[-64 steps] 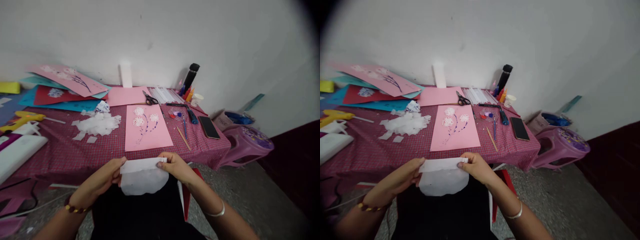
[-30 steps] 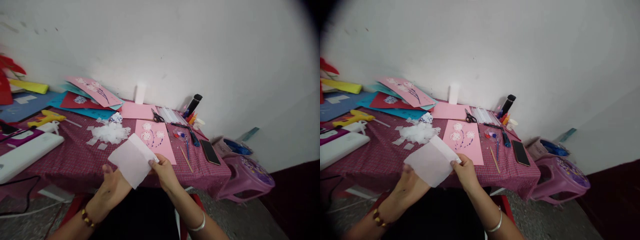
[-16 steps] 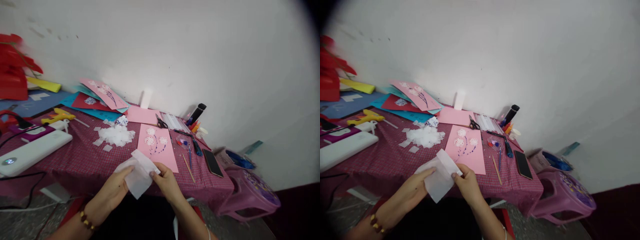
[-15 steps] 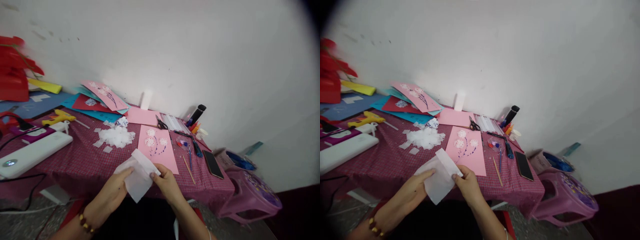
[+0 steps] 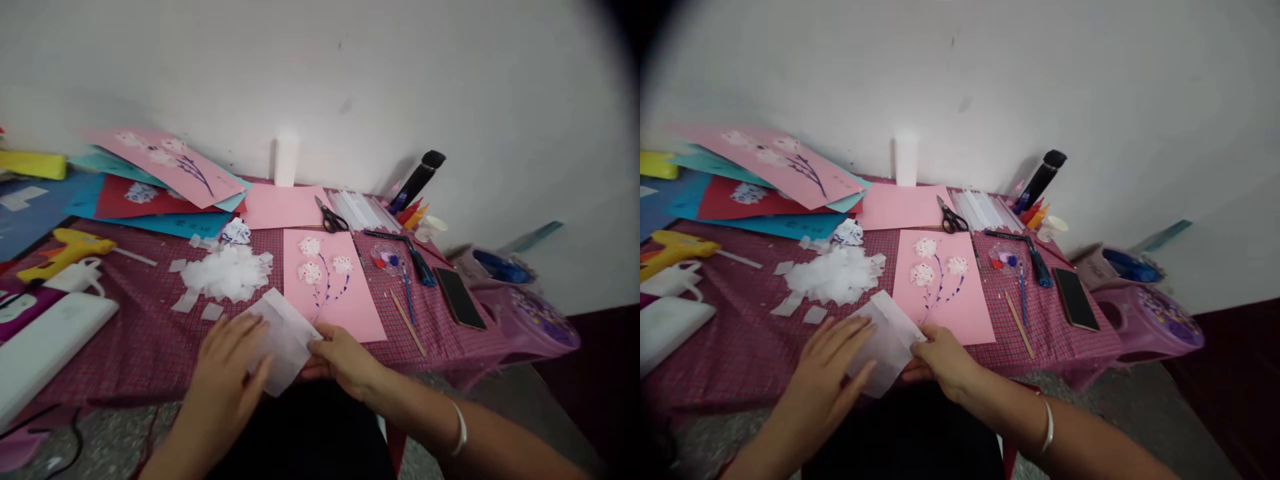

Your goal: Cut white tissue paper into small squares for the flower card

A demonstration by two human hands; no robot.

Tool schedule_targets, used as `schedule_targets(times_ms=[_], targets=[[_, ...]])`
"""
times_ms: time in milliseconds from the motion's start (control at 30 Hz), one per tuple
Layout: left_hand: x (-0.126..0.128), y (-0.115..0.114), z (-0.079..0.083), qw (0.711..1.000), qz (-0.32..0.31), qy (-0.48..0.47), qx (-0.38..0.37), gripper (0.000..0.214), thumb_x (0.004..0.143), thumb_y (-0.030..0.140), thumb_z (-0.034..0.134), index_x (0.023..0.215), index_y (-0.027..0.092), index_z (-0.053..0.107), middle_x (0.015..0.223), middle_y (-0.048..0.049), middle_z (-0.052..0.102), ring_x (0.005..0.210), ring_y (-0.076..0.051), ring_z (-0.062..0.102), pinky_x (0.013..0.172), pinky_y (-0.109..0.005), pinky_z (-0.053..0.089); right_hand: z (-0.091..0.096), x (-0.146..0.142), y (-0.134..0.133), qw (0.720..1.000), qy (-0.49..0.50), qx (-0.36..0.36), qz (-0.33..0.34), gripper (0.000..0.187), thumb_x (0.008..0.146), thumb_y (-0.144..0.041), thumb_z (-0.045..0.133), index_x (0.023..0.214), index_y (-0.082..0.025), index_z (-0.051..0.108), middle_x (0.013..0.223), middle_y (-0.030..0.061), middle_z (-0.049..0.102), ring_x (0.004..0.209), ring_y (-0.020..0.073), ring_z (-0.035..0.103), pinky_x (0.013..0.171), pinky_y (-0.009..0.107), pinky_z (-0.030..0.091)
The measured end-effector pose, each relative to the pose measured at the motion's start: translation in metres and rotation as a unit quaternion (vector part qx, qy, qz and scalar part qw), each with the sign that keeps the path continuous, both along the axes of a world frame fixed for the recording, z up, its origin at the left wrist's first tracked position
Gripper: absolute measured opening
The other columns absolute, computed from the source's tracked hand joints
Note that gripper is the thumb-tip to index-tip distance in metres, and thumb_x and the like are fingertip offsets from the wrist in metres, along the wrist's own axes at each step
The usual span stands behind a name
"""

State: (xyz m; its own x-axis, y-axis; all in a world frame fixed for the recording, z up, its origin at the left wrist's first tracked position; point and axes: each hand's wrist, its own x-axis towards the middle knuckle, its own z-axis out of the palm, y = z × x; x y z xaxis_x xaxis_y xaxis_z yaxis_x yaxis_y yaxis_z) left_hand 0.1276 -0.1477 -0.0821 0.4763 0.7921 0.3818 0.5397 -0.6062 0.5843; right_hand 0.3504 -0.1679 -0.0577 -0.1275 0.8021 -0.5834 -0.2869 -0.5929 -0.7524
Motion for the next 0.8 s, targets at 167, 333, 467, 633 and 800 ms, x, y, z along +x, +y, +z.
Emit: schedule_targets(times_ms=[167,333,467,633,800], targets=[[0.047,0.014,0.003,0.984,-0.039,0.141,0.102,0.043,0.084,0.027,0.058,0.126,0.017,0.056,0.131,-0.0139,0.061,0.121,-0.031,0.053,0.108,-0.052,0.029,0.008,0.016,0.006,0.998,-0.046,-0.027,0.027,0.024,0.071,-0.019,0.060,0.095,-0.016,0.062,0.070,0.0002,0.070,0.054,0.0125,0.067,0.054,0.024,0.056],[0.057,0.028,-0.001,0.973,-0.045,0.153,0.169,0.037,0.082,0.031,0.058,0.117,0.019,0.061,0.123,-0.0120,0.067,0.112,-0.030,0.058,0.106,-0.047,0.028,0.029,0.059,0.034,0.946,-0.286,0.135,0.077,0.016,0.073,-0.022,0.064,0.088,-0.019,0.067,0.062,-0.0004,0.067,0.053,0.0159,0.065,0.052,0.027,0.052],[0.058,0.030,-0.012,0.971,-0.073,0.132,0.186,0.037,0.084,0.030,0.059,0.118,0.018,0.061,0.120,-0.0121,0.068,0.111,-0.030,0.059,0.108,-0.047,0.027,0.059,0.106,0.102,0.859,-0.464,0.211,0.048,0.020,0.079,-0.022,0.060,0.098,-0.023,0.067,0.080,0.0041,0.070,0.077,0.0216,0.066,0.069,0.034,0.051],[0.053,0.021,-0.013,0.988,-0.095,0.062,0.101,0.024,0.084,0.017,0.059,0.107,0.020,0.064,0.107,-0.0085,0.071,0.103,-0.024,0.063,0.097,-0.040,0.045,0.053,0.131,0.206,0.769,-0.599,0.216,0.064,0.035,0.081,-0.019,0.057,0.116,-0.016,0.058,0.116,0.0151,0.063,0.109,0.0297,0.057,0.089,0.041,0.044],[0.050,0.015,-0.005,0.993,-0.099,0.057,0.032,0.022,0.085,0.016,0.058,0.105,0.021,0.065,0.103,-0.0076,0.072,0.098,-0.024,0.064,0.091,-0.039,0.051,0.025,0.131,0.257,0.711,-0.666,0.194,0.119,0.040,0.082,-0.021,0.059,0.120,-0.009,0.054,0.124,0.0236,0.055,0.113,0.0361,0.052,0.094,0.048,0.040]])
